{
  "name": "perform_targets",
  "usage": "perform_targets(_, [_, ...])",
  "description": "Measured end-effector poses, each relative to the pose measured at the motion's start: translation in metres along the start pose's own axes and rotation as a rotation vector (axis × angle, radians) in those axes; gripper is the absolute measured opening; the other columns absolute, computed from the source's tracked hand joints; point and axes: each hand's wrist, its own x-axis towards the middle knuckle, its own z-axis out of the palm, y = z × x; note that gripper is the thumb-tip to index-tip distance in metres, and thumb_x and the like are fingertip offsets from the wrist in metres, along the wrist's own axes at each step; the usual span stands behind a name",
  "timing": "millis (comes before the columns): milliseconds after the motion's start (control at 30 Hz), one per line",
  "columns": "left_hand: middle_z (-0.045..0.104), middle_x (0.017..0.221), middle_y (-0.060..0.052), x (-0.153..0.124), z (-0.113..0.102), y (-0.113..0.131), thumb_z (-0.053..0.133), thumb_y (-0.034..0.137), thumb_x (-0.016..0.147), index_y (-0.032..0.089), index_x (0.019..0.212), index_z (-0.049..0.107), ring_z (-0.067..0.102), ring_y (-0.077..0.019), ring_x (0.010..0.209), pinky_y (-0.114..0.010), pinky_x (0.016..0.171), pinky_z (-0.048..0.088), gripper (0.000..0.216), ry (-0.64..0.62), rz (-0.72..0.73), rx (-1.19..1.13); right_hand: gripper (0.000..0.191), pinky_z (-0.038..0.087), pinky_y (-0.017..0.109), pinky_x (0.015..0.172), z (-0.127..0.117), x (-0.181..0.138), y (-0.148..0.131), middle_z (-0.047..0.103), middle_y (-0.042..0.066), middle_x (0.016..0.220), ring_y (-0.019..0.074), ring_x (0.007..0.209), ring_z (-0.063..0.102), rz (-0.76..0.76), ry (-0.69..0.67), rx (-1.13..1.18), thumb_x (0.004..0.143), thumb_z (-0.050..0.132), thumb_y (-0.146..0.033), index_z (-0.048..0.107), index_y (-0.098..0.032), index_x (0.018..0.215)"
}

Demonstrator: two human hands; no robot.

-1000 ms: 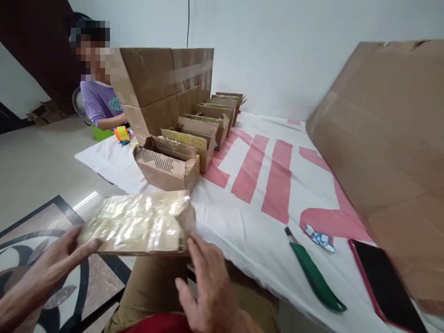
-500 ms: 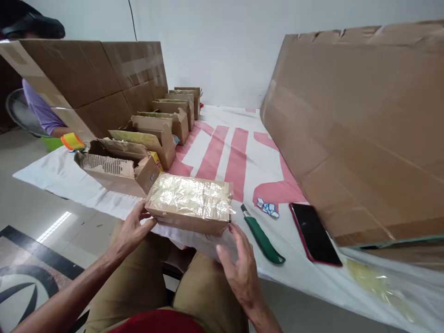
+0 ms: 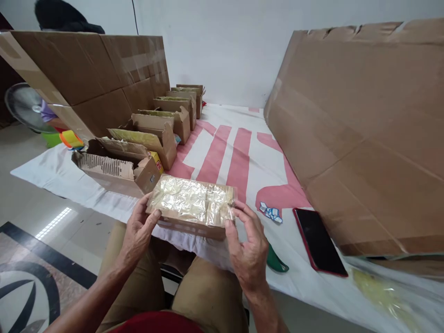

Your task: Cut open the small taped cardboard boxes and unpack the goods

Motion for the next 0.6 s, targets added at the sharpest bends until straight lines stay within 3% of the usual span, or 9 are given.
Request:
perform_targets(133, [0.067, 0.136, -0.011, -0.004, -0.003, 0.0, 0.07, 0.047, 0.09, 0.023, 0.136, 0.06, 0.064, -0.0295, 0.125, -0.045, 0.106, 0.053, 0.053, -0.001, -0.005, -0.049, 0.018, 0.048, 0.051, 0.109, 0.003, -0.005, 0.004, 0.067, 0.012, 0.141, 0.0329, 0.132, 0.061, 0.359, 0.005, 0.362, 0.085, 0.077, -0.037, 0.072, -0.023, 0.095])
perform_targets(233, [0.067, 0.137, -0.011, -0.003, -0.003, 0.001, 0.071, 0.048, 0.089, 0.023, 0.134, 0.062, 0.065, -0.029, 0.124, -0.045, 0.107, 0.053, 0.052, -0.041, -0.073, -0.165, 0.023, 0.045, 0.053, 0.112, 0.006, -0.003, 0.004, 0.067, 0.012, 0.142, 0.0349, 0.14, 0.054, 0.474, 0.018, 0.586, 0.076, 0.083, -0.039, 0.07, -0.023, 0.088])
perform_targets(433, [0.065, 0.142, -0.011, 0.003, -0.003, 0.001, 0.077, 0.044, 0.084, 0.022, 0.12, 0.068, 0.057, -0.0306, 0.139, -0.046, 0.117, 0.046, 0.044, -0.084, -0.152, -0.31, 0.024, 0.05, 0.055, 0.109, 0.002, -0.003, 0.004, 0.064, 0.01, 0.146, 0.0346, 0.14, 0.056, 0.455, -0.09, 0.578, 0.079, 0.079, -0.043, 0.065, -0.025, 0.086])
perform_targets(600, [0.074, 0.123, -0.008, 0.011, -0.006, 0.007, 0.08, 0.043, 0.077, 0.021, 0.107, 0.068, 0.065, -0.0291, 0.126, -0.044, 0.109, 0.05, 0.04, -0.111, -0.227, -0.385, 0.026, 0.051, 0.05, 0.108, -0.039, -0.006, 0.025, 0.065, 0.013, 0.143, 0.0312, 0.131, 0.063, 0.286, -0.12, 0.234, 0.093, 0.067, -0.047, 0.07, -0.024, 0.104])
